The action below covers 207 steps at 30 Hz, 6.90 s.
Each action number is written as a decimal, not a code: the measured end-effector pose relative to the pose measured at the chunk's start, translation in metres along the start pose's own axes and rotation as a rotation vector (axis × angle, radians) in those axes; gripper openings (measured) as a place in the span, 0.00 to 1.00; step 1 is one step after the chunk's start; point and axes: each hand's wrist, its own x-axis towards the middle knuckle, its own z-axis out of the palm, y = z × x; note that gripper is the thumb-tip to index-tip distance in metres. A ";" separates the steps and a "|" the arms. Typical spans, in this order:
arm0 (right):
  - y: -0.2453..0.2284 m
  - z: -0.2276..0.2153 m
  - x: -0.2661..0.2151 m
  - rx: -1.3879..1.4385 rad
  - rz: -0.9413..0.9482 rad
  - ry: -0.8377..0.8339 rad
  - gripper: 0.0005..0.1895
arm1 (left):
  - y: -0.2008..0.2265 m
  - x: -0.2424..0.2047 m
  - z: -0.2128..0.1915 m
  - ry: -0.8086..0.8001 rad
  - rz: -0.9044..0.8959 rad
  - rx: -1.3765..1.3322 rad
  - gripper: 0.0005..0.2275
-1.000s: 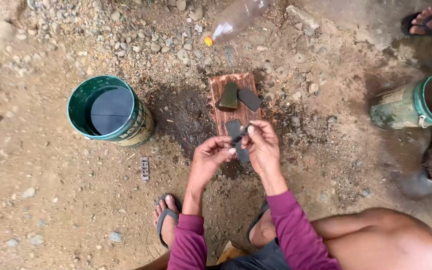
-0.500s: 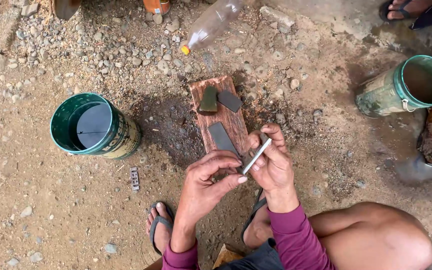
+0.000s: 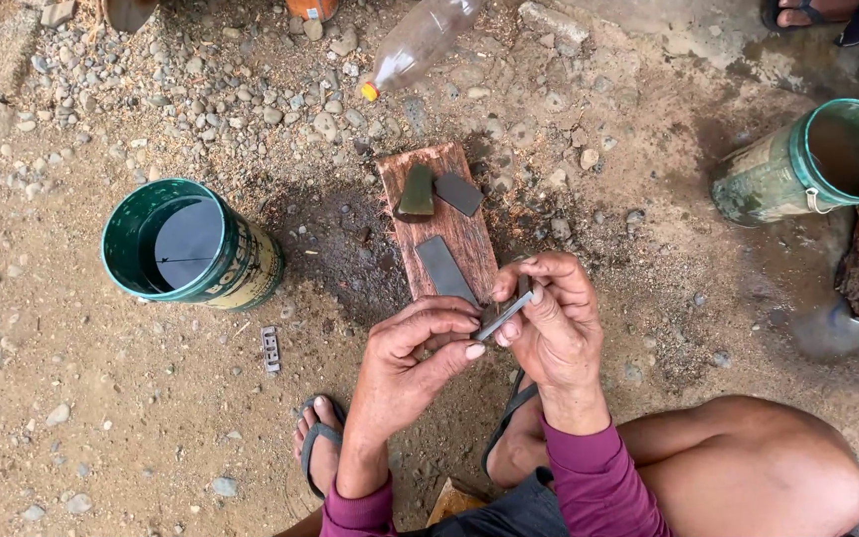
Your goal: Sharpening a metal tool blade on a sharpening stone.
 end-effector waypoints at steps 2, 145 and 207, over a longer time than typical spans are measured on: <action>-0.002 0.009 0.006 -0.029 0.018 -0.005 0.14 | 0.002 0.000 -0.002 0.004 -0.008 -0.019 0.09; 0.241 -0.233 0.029 -1.519 -0.005 0.279 0.24 | -0.350 -0.015 -0.004 0.372 -0.574 -0.093 0.09; 0.250 -0.250 -0.005 -1.470 -0.087 0.129 0.17 | -0.407 -0.022 0.001 0.394 -0.457 0.002 0.10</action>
